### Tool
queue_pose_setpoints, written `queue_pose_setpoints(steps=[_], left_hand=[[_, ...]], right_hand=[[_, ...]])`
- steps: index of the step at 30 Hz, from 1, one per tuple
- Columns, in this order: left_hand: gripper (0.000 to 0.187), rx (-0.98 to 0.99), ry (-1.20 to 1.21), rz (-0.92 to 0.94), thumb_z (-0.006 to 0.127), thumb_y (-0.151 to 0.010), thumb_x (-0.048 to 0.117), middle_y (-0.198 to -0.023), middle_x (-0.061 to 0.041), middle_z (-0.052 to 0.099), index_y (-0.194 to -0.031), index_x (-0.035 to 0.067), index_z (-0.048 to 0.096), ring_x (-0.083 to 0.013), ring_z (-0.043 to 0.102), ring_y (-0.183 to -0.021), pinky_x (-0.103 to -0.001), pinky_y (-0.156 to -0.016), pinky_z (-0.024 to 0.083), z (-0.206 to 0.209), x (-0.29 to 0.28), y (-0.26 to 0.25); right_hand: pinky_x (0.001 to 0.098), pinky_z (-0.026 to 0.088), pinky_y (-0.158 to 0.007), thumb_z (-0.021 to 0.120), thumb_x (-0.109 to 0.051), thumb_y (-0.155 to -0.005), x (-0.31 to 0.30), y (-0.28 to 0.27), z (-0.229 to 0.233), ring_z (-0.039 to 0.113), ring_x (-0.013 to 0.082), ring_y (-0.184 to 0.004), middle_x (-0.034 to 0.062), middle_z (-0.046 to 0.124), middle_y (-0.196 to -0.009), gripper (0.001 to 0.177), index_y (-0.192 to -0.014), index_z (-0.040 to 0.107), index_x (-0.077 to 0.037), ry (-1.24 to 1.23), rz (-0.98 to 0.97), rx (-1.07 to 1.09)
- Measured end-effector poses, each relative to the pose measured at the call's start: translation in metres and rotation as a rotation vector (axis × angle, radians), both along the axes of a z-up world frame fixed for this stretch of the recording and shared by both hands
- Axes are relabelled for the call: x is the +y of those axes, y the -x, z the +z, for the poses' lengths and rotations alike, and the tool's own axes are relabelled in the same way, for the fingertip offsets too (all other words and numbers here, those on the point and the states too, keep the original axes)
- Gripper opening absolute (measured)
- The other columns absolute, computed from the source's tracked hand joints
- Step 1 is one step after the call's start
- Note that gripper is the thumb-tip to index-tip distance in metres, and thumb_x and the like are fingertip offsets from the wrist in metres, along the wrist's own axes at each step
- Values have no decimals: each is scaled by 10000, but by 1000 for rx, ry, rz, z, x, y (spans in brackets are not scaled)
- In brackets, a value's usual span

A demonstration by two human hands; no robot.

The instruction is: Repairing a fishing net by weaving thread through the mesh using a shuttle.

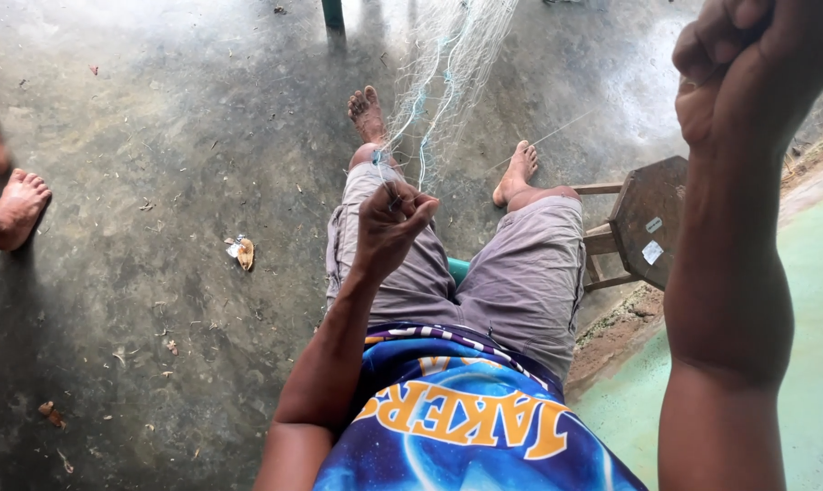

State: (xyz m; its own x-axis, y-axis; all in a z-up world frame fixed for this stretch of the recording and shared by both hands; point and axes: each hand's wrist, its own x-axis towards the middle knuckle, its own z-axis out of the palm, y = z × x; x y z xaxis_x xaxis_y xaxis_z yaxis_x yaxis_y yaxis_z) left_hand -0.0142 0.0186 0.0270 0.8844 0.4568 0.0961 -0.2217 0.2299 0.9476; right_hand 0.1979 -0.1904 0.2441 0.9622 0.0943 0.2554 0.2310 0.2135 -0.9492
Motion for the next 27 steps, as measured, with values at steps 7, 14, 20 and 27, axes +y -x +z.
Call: queue_pose_setpoints(steps=[7, 14, 20, 27], left_hand=[[343, -86, 77, -51, 741, -898, -46, -778, 10, 587, -798, 155, 482, -72, 599, -754, -229, -707, 531, -3, 1, -5], [335, -178, 461, -132, 761, -902, -16, -905, -106, 706, -883, 151, 472, -130, 649, -784, -249, -759, 524, -31, -10, -13], [176, -280, 956, -334, 681, -982, 125, -1144, -166, 747, -997, 156, 509, -172, 695, -889, -333, -925, 535, -31, -32, -11], [47, -208, 1150, -388, 576, -1035, 167, -1208, -114, 758, -1000, 197, 571, -194, 733, -980, -413, -1005, 557, -67, -42, -31]], right_hand=[[270, 210, -472, 629, -140, -1021, -12, -5, -11, 274, 87, -526, -30, 309, -630, 355, -729, 428, -154, -70, -121, -18], [293, 497, -652, 642, -258, -1090, -64, -15, -148, 548, 110, -698, 28, 612, -849, 222, -1164, 760, -86, -752, 264, 322], [392, 517, -902, 569, -199, -1033, 10, 115, -230, 659, 220, -969, 74, 711, -1048, 223, -864, 686, -112, -618, 235, 920], [492, 436, -1164, 551, -370, -1049, -1, 110, -268, 649, 305, -1257, 218, 649, -1373, 333, -1000, 755, -111, -1020, 505, 829]])
